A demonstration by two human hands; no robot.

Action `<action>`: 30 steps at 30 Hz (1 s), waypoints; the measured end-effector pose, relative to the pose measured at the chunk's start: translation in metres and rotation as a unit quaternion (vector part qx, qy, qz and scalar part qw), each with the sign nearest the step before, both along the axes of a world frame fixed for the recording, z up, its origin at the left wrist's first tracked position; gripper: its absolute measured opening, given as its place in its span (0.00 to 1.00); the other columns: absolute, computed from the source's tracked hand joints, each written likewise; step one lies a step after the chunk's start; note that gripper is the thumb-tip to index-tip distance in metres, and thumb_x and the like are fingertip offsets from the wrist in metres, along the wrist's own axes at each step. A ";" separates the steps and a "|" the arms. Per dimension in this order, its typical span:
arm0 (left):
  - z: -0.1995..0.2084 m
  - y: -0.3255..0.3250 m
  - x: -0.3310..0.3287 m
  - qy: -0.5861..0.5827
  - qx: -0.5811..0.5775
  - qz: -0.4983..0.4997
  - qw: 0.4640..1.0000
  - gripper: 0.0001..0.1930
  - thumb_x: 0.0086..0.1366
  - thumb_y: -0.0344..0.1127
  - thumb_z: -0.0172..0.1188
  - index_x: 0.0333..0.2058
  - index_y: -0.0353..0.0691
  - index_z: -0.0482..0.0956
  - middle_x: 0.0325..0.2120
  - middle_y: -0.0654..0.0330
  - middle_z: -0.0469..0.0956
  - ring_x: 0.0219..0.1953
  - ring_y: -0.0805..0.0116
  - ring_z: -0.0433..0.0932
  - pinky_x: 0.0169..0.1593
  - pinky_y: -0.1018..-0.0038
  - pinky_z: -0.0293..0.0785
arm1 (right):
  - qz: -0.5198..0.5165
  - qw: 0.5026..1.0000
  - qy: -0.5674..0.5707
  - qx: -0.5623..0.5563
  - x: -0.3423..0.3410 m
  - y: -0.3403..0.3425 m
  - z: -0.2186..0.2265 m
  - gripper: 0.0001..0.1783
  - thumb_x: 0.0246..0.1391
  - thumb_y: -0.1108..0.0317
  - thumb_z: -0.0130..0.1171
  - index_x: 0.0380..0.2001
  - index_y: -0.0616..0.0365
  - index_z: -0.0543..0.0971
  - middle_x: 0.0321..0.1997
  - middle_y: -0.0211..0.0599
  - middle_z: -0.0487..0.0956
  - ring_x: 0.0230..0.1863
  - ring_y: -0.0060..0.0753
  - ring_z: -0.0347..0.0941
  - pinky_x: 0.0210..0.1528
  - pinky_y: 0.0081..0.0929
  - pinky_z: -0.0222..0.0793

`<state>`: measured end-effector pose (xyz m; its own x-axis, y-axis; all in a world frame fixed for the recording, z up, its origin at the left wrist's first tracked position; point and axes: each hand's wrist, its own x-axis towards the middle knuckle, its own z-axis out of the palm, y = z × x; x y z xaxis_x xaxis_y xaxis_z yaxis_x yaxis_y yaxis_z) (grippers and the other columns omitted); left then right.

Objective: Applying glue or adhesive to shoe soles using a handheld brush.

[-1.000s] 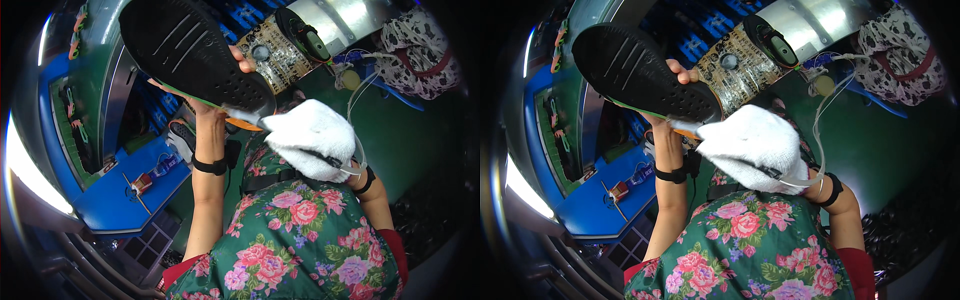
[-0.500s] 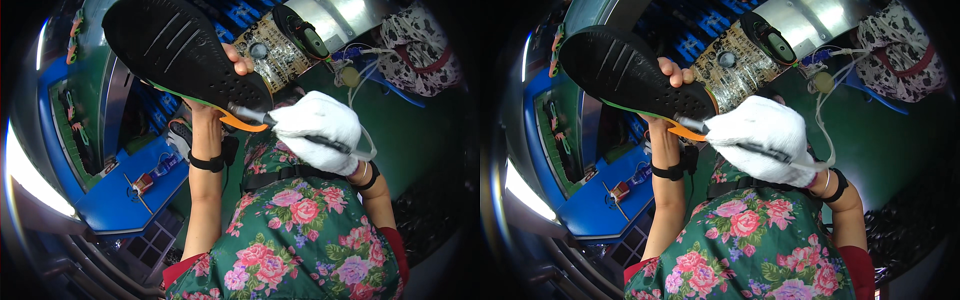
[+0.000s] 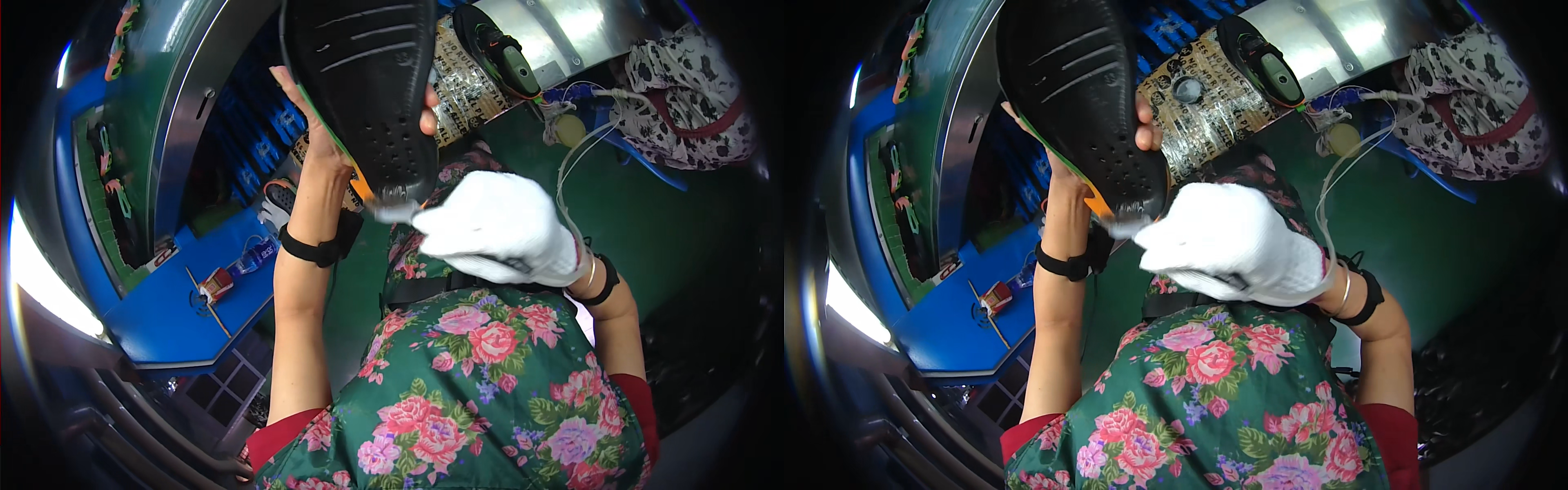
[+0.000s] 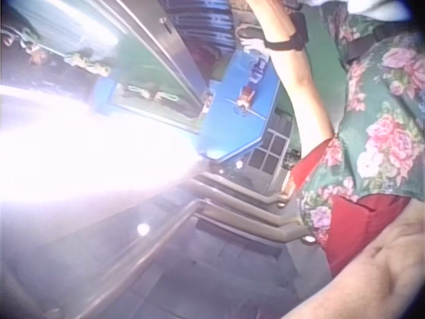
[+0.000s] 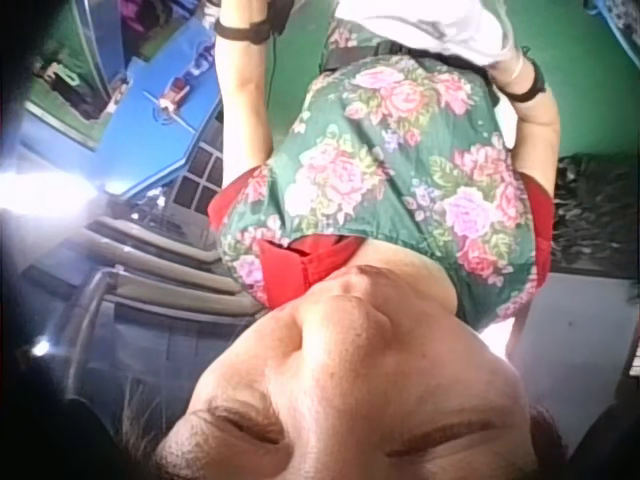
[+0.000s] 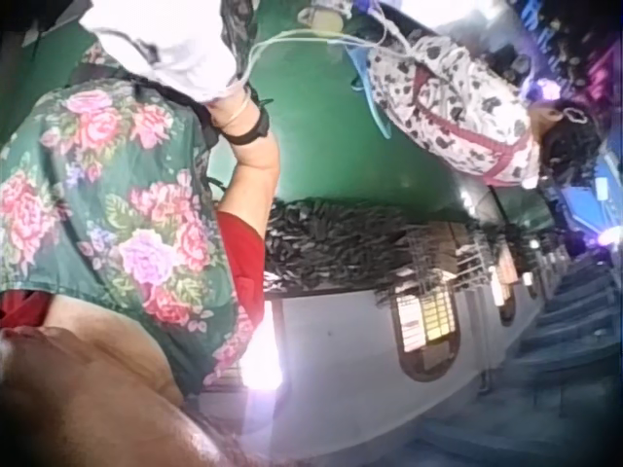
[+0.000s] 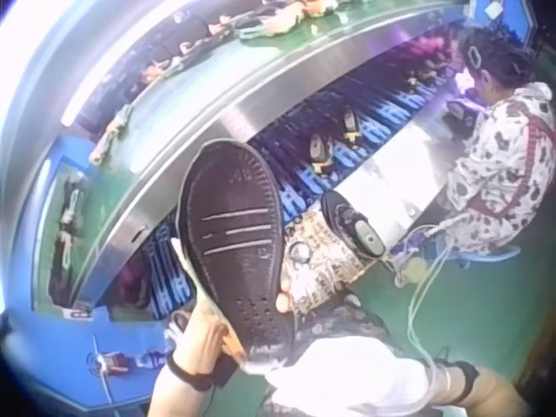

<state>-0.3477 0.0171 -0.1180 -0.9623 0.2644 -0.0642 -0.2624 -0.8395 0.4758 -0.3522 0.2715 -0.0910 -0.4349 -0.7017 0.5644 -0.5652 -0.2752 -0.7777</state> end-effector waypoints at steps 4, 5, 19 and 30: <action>0.004 -0.001 0.005 -0.073 0.004 -0.005 0.997 0.67 0.45 0.92 0.34 0.69 0.38 0.57 0.58 0.38 0.70 0.51 0.39 0.78 0.50 0.45 0.80 | 0.055 0.991 -0.118 -0.042 -0.012 0.001 0.005 0.16 0.41 0.74 0.73 0.38 0.53 0.87 0.40 0.37 0.87 0.35 0.37 0.82 0.37 0.31 0.77; 0.004 -0.002 0.007 -0.103 0.010 -0.007 0.995 0.67 0.45 0.91 0.34 0.70 0.39 0.57 0.59 0.38 0.69 0.52 0.39 0.77 0.51 0.44 0.79 | 0.014 1.000 -0.027 -0.005 -0.009 -0.001 0.002 0.17 0.42 0.74 0.72 0.39 0.53 0.87 0.41 0.37 0.86 0.35 0.37 0.82 0.36 0.31 0.77; 0.005 0.004 0.002 -0.120 -0.266 -0.080 0.953 0.52 0.60 0.78 0.44 0.63 0.32 0.65 0.45 0.39 0.80 0.39 0.46 0.86 0.42 0.52 0.87 | 0.133 0.990 -0.005 0.046 -0.024 -0.006 -0.003 0.14 0.48 0.68 0.69 0.41 0.48 0.85 0.43 0.31 0.85 0.40 0.36 0.80 0.48 0.33 0.77; -0.031 0.027 0.045 -0.190 -0.035 0.098 0.976 0.33 0.78 0.57 0.33 0.61 0.32 0.69 0.51 0.46 0.79 0.52 0.53 0.80 0.59 0.57 0.76 | -0.122 0.928 -0.347 0.059 -0.034 -0.004 0.006 0.11 0.49 0.80 0.68 0.38 0.65 0.86 0.42 0.43 0.86 0.43 0.32 0.83 0.48 0.27 0.78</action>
<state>-0.3030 0.0439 -0.1489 -0.8970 0.0592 -0.4380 -0.2687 -0.8600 0.4339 -0.3865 0.2671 -0.0846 -0.8188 -0.5739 0.0153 0.0480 -0.0950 -0.9943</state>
